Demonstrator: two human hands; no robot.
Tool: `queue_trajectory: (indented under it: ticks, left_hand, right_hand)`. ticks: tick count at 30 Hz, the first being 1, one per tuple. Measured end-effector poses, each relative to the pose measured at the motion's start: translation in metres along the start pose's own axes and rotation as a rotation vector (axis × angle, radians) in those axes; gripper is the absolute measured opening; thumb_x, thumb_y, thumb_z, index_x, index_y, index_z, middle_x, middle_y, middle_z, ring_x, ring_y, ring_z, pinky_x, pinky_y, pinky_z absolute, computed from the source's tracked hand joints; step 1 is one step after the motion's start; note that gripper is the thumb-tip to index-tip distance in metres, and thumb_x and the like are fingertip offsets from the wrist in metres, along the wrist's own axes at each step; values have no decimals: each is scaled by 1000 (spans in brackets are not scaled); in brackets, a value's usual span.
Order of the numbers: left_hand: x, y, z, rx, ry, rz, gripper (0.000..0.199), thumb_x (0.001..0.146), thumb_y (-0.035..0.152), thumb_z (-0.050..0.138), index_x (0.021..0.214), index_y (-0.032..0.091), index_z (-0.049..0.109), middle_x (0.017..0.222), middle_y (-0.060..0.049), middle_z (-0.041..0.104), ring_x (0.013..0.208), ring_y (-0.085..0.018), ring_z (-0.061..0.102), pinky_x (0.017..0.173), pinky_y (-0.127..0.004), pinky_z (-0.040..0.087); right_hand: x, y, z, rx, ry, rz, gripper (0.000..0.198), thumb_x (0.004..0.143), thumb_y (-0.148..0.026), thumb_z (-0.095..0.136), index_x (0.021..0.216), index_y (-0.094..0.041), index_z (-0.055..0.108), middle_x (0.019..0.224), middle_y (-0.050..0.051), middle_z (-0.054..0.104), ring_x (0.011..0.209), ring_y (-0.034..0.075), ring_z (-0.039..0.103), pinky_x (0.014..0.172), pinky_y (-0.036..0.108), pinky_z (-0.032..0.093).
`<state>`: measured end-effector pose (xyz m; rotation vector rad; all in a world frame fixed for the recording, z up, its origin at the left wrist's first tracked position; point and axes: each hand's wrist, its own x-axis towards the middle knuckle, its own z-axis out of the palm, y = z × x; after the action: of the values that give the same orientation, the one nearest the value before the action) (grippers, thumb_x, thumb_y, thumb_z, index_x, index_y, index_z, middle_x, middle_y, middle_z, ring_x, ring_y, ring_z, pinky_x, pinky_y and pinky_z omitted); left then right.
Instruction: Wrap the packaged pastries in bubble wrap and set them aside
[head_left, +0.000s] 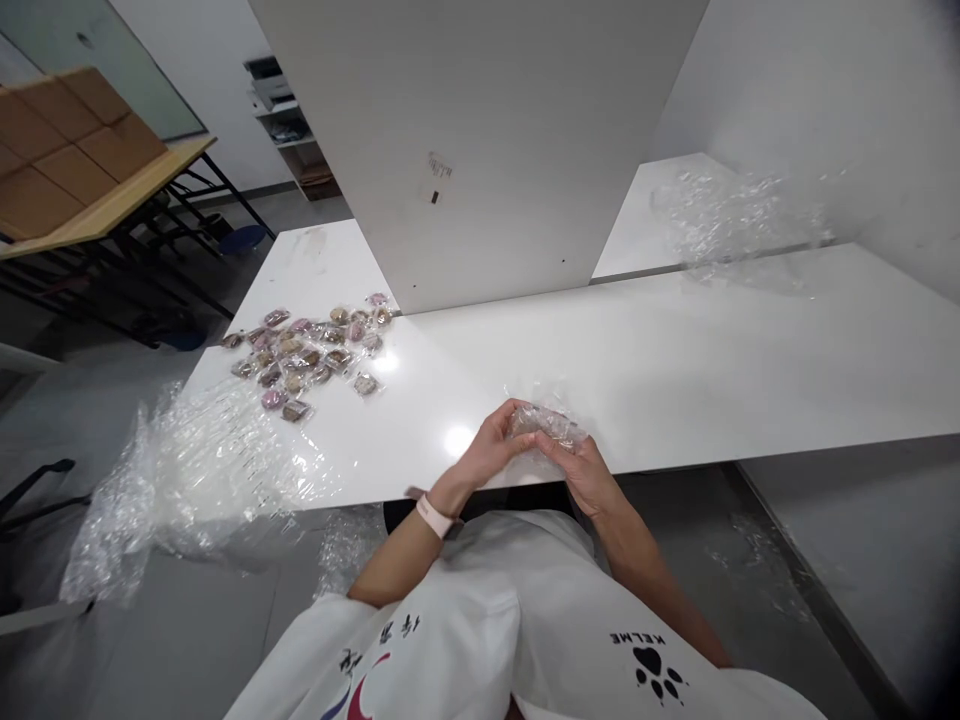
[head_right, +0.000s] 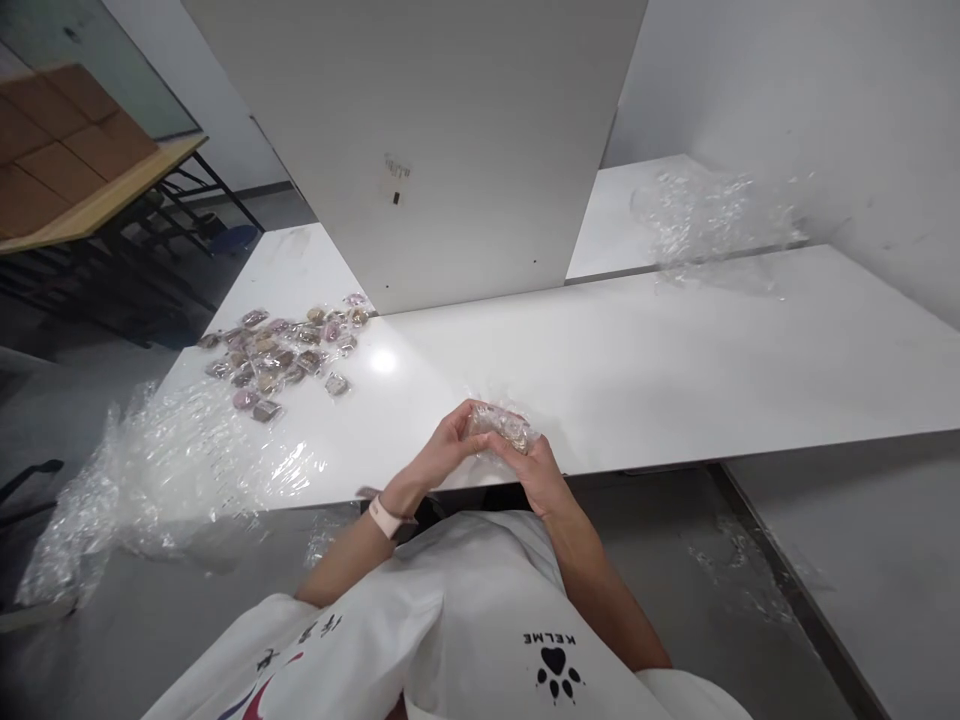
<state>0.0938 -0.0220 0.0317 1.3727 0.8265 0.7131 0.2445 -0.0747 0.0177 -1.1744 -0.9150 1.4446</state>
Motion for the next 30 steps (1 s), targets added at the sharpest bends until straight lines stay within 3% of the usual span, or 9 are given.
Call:
queue_trajectory:
  ticks: [4, 8, 10, 13, 17, 21, 23, 27, 30]
  left_hand:
    - [-17, -17, -8, 720, 310, 170, 40, 96, 37, 55, 134, 25, 53, 138, -13, 55, 131, -31, 48, 106, -52, 44]
    - [-50, -50, -45, 1059, 603, 179, 40, 96, 32, 51, 135, 21, 52, 141, -16, 54, 137, -34, 43, 110, -59, 39]
    - [-63, -65, -61, 1123, 689, 147, 37, 96, 31, 51, 132, 20, 54, 142, -16, 54, 139, -34, 43, 112, -59, 37]
    - [-71, -74, -70, 1152, 756, 131, 33, 95, 29, 53, 127, 21, 58, 142, -13, 56, 139, -33, 45, 115, -58, 35]
    - [-68, -73, -67, 1158, 780, 160, 31, 93, 25, 55, 124, 24, 59, 139, -10, 60, 136, -31, 49, 114, -56, 38]
    - [-67, -72, -67, 1178, 784, 168, 35, 92, 22, 56, 127, 26, 57, 139, -9, 60, 135, -30, 50, 113, -56, 41]
    - [-68, -73, -68, 1181, 782, 169, 35, 92, 21, 57, 128, 25, 57, 139, -9, 60, 135, -29, 50, 114, -56, 40]
    - [-68, -74, -70, 1175, 774, 167, 35, 93, 22, 56, 127, 24, 58, 140, -9, 60, 137, -29, 50, 115, -56, 38]
    - [-67, -77, -70, 1200, 788, 186, 33, 93, 22, 57, 126, 21, 59, 139, -10, 61, 135, -29, 51, 114, -54, 39]
  right_hand:
    - [27, 4, -47, -226, 176, -74, 44, 73, -48, 80, 107, -22, 74, 110, 8, 74, 106, 28, 69, 98, 48, 55]
    - [107, -23, -120, 44, 810, -148, 43, 71, -45, 80, 101, -16, 68, 102, 8, 73, 86, 23, 71, 66, 38, 63]
    - [164, -51, -152, 125, 992, -232, 34, 83, -37, 68, 111, -19, 60, 110, 6, 70, 90, 18, 70, 65, 33, 63]
    - [249, -99, -180, 108, 1018, -254, 23, 94, -27, 49, 114, -18, 55, 112, 6, 67, 93, 13, 69, 70, 29, 61]
    - [327, -123, -173, -71, 968, -253, 27, 95, -30, 48, 115, -14, 55, 116, 12, 65, 102, 18, 66, 84, 38, 59]
    - [344, -95, -154, -294, 961, -303, 42, 79, -27, 72, 117, -15, 58, 130, 15, 59, 133, 27, 46, 114, 52, 33]
    - [338, -80, -156, -449, 1055, -365, 47, 81, -29, 71, 123, -16, 56, 141, 16, 51, 142, 27, 32, 120, 50, 20]
    - [321, -78, -190, -577, 1486, -230, 51, 94, -36, 53, 137, -10, 43, 155, 30, 23, 144, 35, 21, 112, 55, 17]
    - [308, -91, -220, -463, 1460, -142, 42, 93, -39, 50, 122, -9, 48, 149, 38, 21, 138, 40, 20, 103, 61, 18]
